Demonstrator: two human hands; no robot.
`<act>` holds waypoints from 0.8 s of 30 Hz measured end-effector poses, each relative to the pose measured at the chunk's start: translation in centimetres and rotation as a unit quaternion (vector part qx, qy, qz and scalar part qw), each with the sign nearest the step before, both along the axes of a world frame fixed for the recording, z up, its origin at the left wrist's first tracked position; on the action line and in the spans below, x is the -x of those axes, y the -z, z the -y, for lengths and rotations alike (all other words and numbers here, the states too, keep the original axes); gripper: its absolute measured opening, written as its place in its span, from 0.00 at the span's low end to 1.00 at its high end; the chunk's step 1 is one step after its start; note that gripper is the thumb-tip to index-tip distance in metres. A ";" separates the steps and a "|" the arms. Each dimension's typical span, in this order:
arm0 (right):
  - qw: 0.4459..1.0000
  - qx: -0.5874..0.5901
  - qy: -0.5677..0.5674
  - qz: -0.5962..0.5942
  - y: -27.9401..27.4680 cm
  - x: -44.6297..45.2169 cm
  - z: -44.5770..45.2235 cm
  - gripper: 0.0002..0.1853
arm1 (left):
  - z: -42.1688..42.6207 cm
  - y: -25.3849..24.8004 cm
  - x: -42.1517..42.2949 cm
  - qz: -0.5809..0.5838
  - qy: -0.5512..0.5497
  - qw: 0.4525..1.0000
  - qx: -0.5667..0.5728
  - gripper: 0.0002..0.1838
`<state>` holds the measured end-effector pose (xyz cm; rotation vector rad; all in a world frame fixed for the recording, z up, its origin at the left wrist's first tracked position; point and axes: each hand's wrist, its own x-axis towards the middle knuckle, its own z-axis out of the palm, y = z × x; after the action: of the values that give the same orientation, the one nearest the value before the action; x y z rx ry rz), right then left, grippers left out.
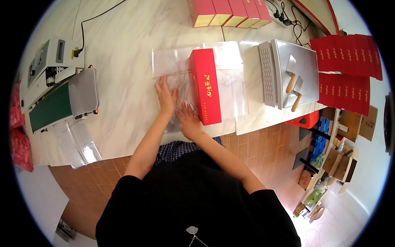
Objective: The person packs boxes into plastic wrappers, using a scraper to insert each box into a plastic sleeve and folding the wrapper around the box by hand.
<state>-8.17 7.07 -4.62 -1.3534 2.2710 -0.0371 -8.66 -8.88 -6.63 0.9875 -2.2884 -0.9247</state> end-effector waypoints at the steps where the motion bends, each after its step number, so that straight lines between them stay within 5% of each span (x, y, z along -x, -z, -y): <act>1: 1.000 -0.004 0.000 0.004 -0.1 0.1 0.0 0.44 | -0.3 -0.1 -0.4 0.000 0.002 1.000 0.002 0.40; 12: 1.000 0.023 0.011 -0.002 -0.4 0.3 -0.1 0.43 | -3.0 -0.4 -5.3 -0.008 -0.105 0.970 -0.218 0.37; 17: 0.988 0.090 0.058 0.113 -2.0 0.4 -1.3 0.57 | -2.5 -1.0 -8.0 0.022 -0.053 0.951 -0.302 0.26; 24: 0.982 0.139 0.032 0.124 -5.2 -0.3 -2.0 0.58 | -1.8 -6.2 -6.6 0.078 -0.009 0.905 -0.418 0.18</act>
<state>-7.88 9.10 0.57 -1.3257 2.1529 -0.5336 -2.02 -7.07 -0.45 1.4431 -1.9759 -1.9585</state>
